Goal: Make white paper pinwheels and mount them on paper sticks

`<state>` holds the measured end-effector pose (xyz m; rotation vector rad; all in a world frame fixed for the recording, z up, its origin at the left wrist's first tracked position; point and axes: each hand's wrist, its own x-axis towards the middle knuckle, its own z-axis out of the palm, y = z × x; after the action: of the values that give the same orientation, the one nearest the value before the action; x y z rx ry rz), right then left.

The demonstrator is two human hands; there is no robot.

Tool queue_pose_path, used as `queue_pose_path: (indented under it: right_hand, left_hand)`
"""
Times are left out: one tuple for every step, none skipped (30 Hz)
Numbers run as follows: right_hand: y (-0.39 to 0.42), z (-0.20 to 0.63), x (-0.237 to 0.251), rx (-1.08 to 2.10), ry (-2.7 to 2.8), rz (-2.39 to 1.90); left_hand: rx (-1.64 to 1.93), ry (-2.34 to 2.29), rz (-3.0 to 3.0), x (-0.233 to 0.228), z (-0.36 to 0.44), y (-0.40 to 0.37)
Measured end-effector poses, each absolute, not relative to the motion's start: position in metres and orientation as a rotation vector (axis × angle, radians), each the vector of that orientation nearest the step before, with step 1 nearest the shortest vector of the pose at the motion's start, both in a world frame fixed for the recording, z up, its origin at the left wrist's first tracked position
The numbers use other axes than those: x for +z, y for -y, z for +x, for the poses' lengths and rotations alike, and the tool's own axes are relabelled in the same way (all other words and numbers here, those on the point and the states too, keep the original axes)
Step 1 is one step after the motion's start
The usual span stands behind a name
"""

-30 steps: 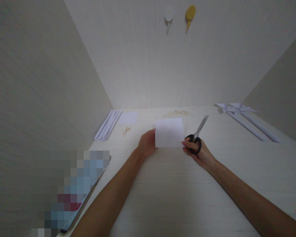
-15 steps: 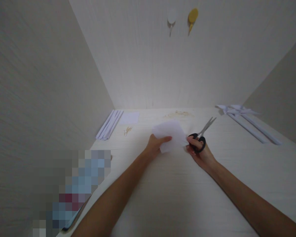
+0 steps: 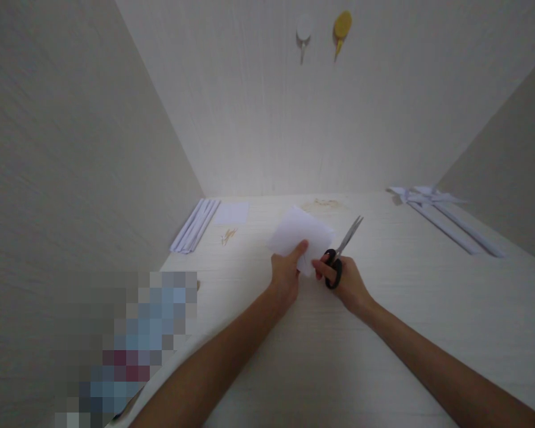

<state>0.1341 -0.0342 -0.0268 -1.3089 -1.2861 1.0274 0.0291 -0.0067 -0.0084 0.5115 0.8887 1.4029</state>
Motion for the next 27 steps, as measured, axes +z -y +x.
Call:
queue_pose_path:
  right_hand:
    - [0.034,0.134,-0.027,1.029,1.281,-1.307]
    - [0.033,0.135,-0.028,1.030,1.271,-1.304]
    - [0.032,0.135,-0.029,1.033,1.255,-1.295]
    - [0.032,0.136,-0.030,1.042,1.234,-1.281]
    - [0.031,0.137,-0.031,1.055,1.209,-1.265]
    - [0.030,0.137,-0.033,1.072,1.182,-1.248]
    - [0.029,0.138,-0.034,1.087,1.155,-1.231]
    - [0.029,0.139,-0.035,1.100,1.129,-1.218]
    - [0.028,0.139,-0.036,1.110,1.107,-1.208]
    - [0.028,0.140,-0.038,1.118,1.091,-1.202]
    - [0.027,0.141,-0.039,1.124,1.082,-1.195]
    - [0.027,0.141,-0.039,1.127,1.081,-1.188]
    - [0.027,0.142,-0.040,1.128,1.086,-1.182]
    - [0.027,0.142,-0.040,1.128,1.096,-1.177]
    - [0.027,0.143,-0.040,1.128,1.112,-1.172]
    - [0.027,0.143,-0.039,1.133,1.134,-1.169]
    - [0.027,0.143,-0.038,1.144,1.157,-1.169]
    - [0.028,0.143,-0.037,1.159,1.176,-1.171]
    - [0.028,0.143,-0.035,1.176,1.192,-1.175]
    - [0.028,0.143,-0.034,1.193,1.201,-1.182]
    - [0.028,0.142,-0.032,1.207,1.202,-1.193]
    - [0.029,0.141,-0.031,1.216,1.195,-1.204]
    - [0.029,0.140,-0.029,1.222,1.186,-1.214]
    - [0.029,0.140,-0.029,1.224,1.176,-1.221]
    - [0.029,0.139,-0.029,1.223,1.166,-1.224]
    - [0.029,0.139,-0.029,1.219,1.160,-1.220]
    - [0.029,0.139,-0.029,1.211,1.161,-1.216]
  left_hand:
    - [1.396,-0.896,0.536,-0.011,0.029,0.007]
    - [1.388,-0.908,0.568,-0.013,0.029,0.007]
    - [1.379,-0.923,0.612,-0.015,0.028,0.006]
    - [1.371,-0.940,0.664,-0.017,0.028,0.006]
    - [1.363,-0.962,0.719,-0.019,0.027,0.006]
    - [1.352,-0.989,0.773,-0.021,0.027,0.006]
    - [1.339,-1.019,0.819,-0.022,0.026,0.005]
    - [1.327,-1.047,0.858,-0.022,0.026,0.006]
    - [1.315,-1.072,0.890,-0.022,0.026,0.006]
    - [1.308,-1.094,0.918,-0.021,0.025,0.006]
    - [1.305,-1.111,0.939,-0.020,0.025,0.006]
    - [1.306,-1.125,0.949,-0.019,0.025,0.006]
    - [1.314,-1.139,0.949,-0.018,0.025,0.006]
    - [1.324,-1.154,0.942,-0.017,0.025,0.006]
    - [1.334,-1.173,0.925,-0.017,0.025,0.006]
    - [1.346,-1.193,0.903,-0.017,0.025,0.005]
    - [1.356,-1.209,0.884,-0.017,0.025,0.005]
    - [1.369,-1.223,0.864,-0.018,0.024,0.004]
    - [1.380,-1.234,0.844,-0.019,0.024,0.003]
    - [1.390,-1.240,0.825,-0.020,0.024,0.002]
    - [1.400,-1.245,0.812,-0.020,0.024,0.002]
    - [1.406,-1.248,0.807,-0.021,0.024,0.001]
    - [1.407,-1.252,0.807,-0.021,0.024,0.001]
    - [1.406,-1.253,0.811,-0.020,0.024,0.001]
    - [1.404,-1.251,0.818,-0.020,0.024,0.001]
    - [1.401,-1.248,0.821,-0.019,0.024,0.002]
    - [1.395,-1.250,0.821,-0.017,0.025,0.002]
